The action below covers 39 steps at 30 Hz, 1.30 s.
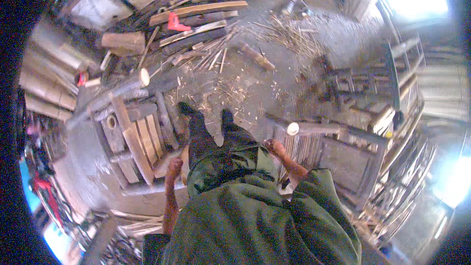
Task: The person assembles a bamboo chair by inserting thin bamboo rods into pre-drilled holes in the frame. They use a hammer to tap the rods into place and a red plastic mallet to secure joints. The person also flips the chair frame to access different sides and continues inserting rods.
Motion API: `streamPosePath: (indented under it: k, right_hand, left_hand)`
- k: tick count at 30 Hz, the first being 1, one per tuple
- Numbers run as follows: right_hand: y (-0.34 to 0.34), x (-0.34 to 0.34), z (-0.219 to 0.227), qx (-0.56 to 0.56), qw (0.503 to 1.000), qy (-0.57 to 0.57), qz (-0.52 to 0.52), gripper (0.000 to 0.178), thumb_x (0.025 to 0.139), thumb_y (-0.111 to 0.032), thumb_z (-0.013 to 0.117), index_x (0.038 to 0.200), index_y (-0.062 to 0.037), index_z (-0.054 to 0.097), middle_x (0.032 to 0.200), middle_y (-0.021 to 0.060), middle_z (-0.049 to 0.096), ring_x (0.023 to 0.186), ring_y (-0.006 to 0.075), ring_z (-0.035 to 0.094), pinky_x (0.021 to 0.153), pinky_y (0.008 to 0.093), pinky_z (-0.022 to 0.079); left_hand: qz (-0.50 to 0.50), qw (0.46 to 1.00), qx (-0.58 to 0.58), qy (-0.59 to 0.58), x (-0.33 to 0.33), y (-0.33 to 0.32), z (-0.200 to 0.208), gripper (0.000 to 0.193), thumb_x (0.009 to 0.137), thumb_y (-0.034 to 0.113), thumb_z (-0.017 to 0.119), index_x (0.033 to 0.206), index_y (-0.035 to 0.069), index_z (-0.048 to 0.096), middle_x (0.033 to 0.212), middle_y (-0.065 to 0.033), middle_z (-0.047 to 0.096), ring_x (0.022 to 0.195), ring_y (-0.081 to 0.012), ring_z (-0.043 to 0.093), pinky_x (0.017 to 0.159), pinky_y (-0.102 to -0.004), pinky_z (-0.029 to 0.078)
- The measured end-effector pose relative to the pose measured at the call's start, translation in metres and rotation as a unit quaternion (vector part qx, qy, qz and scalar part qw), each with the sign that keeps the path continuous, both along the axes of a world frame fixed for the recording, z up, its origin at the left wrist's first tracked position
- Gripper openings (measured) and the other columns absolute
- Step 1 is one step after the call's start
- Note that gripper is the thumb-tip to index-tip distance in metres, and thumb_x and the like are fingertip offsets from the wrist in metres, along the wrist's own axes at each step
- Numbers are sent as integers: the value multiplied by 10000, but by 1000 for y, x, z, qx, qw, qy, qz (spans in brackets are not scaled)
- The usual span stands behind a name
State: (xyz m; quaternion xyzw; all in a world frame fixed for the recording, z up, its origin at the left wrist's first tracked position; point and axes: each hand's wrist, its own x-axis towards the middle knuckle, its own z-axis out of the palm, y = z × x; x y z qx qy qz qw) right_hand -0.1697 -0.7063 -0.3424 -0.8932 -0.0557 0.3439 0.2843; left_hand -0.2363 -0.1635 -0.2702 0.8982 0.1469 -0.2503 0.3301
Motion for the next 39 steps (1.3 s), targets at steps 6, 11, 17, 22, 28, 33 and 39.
streamPosePath:
  k: [6, 11, 17, 22, 28, 33, 39]
  right_hand:
    - [83, -70, -52, 202, 909, 83, -354, 248, 834, -256, 572, 879, -37, 678, 810, 225, 641, 791, 368, 641, 697, 414, 488]
    - [123, -81, -28, 118, 912, 35, -392, 251, 856, -200, 527, 915, 12, 648, 846, 233, 651, 819, 383, 636, 672, 434, 477]
    - [139, -90, -39, 2, 927, 44, -372, 294, 837, -245, 531, 955, 3, 635, 841, 260, 624, 796, 442, 610, 685, 483, 476]
    - [129, -84, -29, -3, 956, 23, -291, 370, 907, -317, 423, 917, -11, 632, 857, 245, 628, 794, 436, 591, 695, 496, 459]
    - [114, -113, -17, 15, 937, 69, -343, 348, 908, -301, 437, 924, -14, 634, 877, 242, 631, 810, 428, 594, 701, 492, 463]
    - [82, -124, -8, 1, 937, 108, -333, 330, 909, -287, 448, 930, -16, 636, 895, 240, 632, 824, 421, 596, 706, 489, 466]
    - [68, -143, 18, -32, 937, 138, -318, 308, 911, -271, 462, 938, -19, 638, 916, 236, 634, 841, 413, 599, 712, 485, 470]
  left_hand:
    - [158, 968, -116, 157, -22, -1, 35, 242, 885, 195, 573, 1082, 54, 569, 958, -139, 642, 802, -261, 635, 703, -358, 508]
    - [138, 971, -116, 156, -3, 12, 60, 265, 893, 220, 574, 1104, 59, 570, 960, -111, 646, 808, -228, 634, 698, -345, 505]
    - [152, 968, -150, 133, 51, 12, 77, 294, 902, 249, 575, 1132, 66, 570, 964, -76, 652, 814, -187, 633, 692, -330, 502]
    - [292, 913, -239, 155, 43, 37, 40, 267, 924, 288, 552, 1111, 100, 582, 959, -52, 646, 848, -170, 624, 710, -311, 491]
    - [55, 992, -84, -78, 89, -9, 41, 252, 916, 268, 546, 907, 28, 622, 911, -90, 653, 858, -199, 631, 768, -322, 501]
    - [132, 984, -35, -118, 62, -17, -3, 226, 885, 254, 599, 944, 37, 619, 873, -160, 666, 817, -293, 662, 715, -392, 531]
    - [32, 998, -2, -52, -13, 2, -62, 232, 884, 267, 603, 906, 37, 609, 865, -134, 656, 826, -283, 651, 706, -404, 513]
